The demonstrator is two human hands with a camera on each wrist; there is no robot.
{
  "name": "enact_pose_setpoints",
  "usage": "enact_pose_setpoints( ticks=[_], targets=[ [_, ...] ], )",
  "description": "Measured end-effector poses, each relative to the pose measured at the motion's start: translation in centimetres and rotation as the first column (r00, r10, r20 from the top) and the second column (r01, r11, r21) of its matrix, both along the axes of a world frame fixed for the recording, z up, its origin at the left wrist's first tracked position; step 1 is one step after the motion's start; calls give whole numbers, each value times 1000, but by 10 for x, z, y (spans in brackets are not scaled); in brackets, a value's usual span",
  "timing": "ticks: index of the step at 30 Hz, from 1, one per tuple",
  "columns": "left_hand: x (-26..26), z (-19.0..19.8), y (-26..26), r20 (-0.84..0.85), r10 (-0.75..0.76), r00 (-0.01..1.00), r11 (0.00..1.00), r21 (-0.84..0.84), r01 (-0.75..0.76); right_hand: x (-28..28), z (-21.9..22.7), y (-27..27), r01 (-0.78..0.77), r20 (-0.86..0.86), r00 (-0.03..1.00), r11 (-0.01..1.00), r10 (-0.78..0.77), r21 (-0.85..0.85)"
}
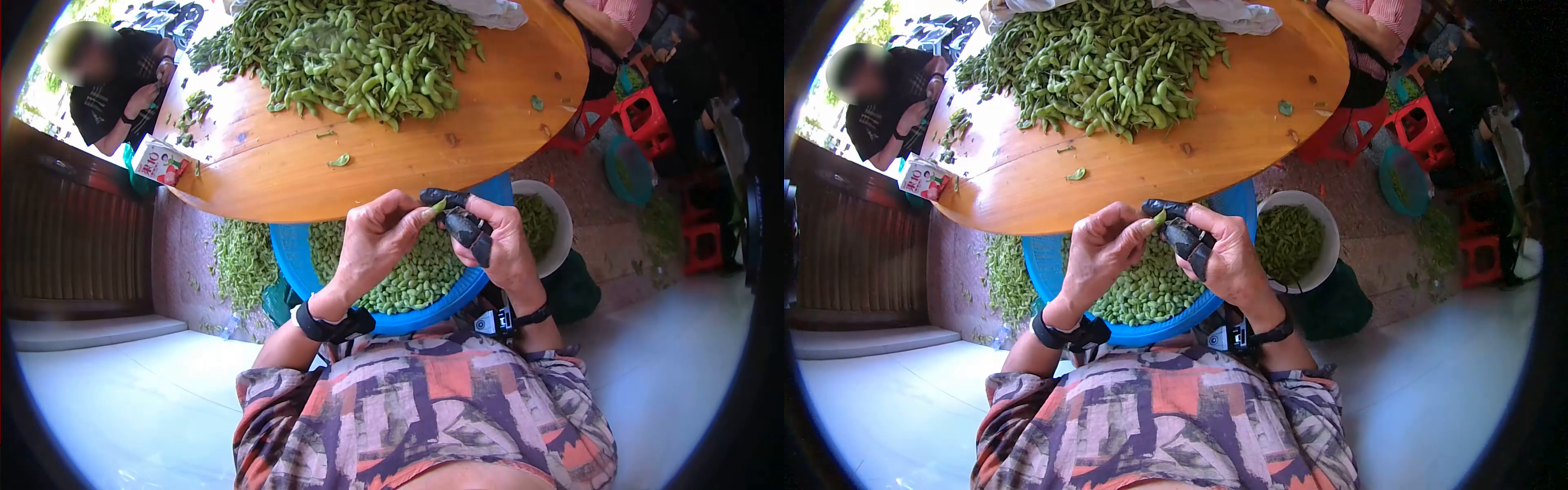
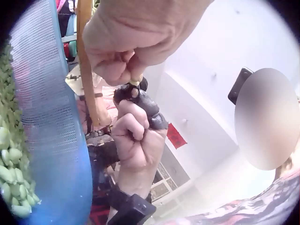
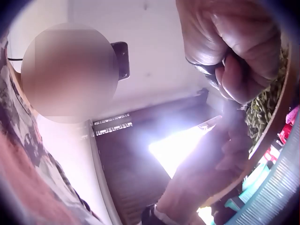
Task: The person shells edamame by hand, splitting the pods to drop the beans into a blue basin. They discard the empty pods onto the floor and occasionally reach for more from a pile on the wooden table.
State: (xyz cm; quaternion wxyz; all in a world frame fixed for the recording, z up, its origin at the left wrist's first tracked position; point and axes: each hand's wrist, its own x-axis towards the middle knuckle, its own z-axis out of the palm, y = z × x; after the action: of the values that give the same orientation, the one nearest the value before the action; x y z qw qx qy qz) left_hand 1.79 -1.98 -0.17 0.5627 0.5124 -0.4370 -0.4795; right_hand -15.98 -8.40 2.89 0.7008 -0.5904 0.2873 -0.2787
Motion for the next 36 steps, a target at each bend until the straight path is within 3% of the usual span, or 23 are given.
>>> enact_pose_setpoints(
  ticks=[1, 5, 6, 7, 8, 10, 12, 14, 16, 17, 19, 20, 21, 22, 23, 24, 25, 26, 27, 28, 30, 34, 36],
  targets=[
    [-2, -4, 0, 157, 76, 985, 995, -80, -64, 0, 0, 0, 0, 9, 1000, 1000, 0, -8],
    [1, -5, 4, 224, 68, 972, 994, -98, -47, 0, -10, -3, 47, -33, 998, 998, -48, -35],
    [4, 1, 6, -134, -65, 989, 997, 26, 69, -2, -12, -6, -12, 59, 998, 998, 9, 54],
    [5, 4, 7, -486, -143, 862, 971, 101, 218, -3, -13, -8, -78, 156, 986, 987, 56, 137],
    [2, 3, 7, -486, -144, 862, 970, 103, 219, -3, -16, -9, -77, 156, 986, 987, 55, 139],
    [-11, -2, 8, -777, -41, 629, 960, 145, 241, -2, -20, -9, -104, 279, 960, 967, 36, 233],
    [-12, -3, 9, -767, -53, 640, 966, 122, 227, -5, -16, -8, -74, 203, 979, 978, 34, 193],
    [-10, -2, 9, -492, -168, 854, 977, 32, 211, -6, -9, -7, -47, 125, 992, 987, 28, 153],
    [-12, 12, 6, -336, -106, 936, 982, 111, 151, -2, -3, -8, 56, -111, 991, 984, -76, -166],
    [-10, 9, 3, -79, -59, 995, 996, 60, 64, -2, 1, -9, 42, -152, 986, 981, -71, -187],
    [-4, 12, -4, 373, 45, 927, 998, -62, -23, 3, 11, -9, 60, -138, 986, 967, -96, -246],
    [-1, 18, -8, 372, 45, 927, 998, -60, -24, 6, 13, -11, 81, -119, 985, 948, -123, -308],
    [1, 24, -12, 478, 62, 876, 996, -86, -23, 9, 8, -15, 111, -88, 982, 893, -165, -437],
    [3, 29, -16, 576, 81, 813, 993, -113, -19, 11, 7, -17, 111, -88, 982, 893, -165, -437],
    [6, 35, -21, 481, -8, 876, 999, -30, 26, 13, 7, -20, 113, -107, 975, 844, -197, -524],
    [10, 36, -25, 481, -7, 877, 999, -31, 25, 14, 7, -21, 112, -122, 965, 787, -230, -606],
    [13, 36, -28, 239, -112, 965, 990, 110, 88, 15, 8, -22, 111, -121, 966, 787, -229, -607],
    [17, 36, -31, -31, -180, 983, 957, 227, 182, 16, 9, -22, 110, -106, 967, 756, -231, -645],
    [22, 33, -32, -149, -252, 956, 935, 218, 281, 16, 10, -22, 109, -91, 969, 724, -231, -682],
    [27, 32, -30, -148, -251, 957, 935, 219, 279, 16, 10, -21, 108, -91, 969, 724, -230, -681],
    [32, 28, -25, -452, -324, 831, 877, 187, 443, 15, 11, -18, 91, -104, 976, 795, -191, -600],
    [25, 14, -11, -424, -250, 870, 900, 230, 370, 14, -3, -12, 62, -96, 986, 841, -134, -537],
    [18, 8, -3, -383, -218, 898, 917, 233, 323, 17, -6, -3, 83, -123, 971, 766, -207, -637]
  ],
)
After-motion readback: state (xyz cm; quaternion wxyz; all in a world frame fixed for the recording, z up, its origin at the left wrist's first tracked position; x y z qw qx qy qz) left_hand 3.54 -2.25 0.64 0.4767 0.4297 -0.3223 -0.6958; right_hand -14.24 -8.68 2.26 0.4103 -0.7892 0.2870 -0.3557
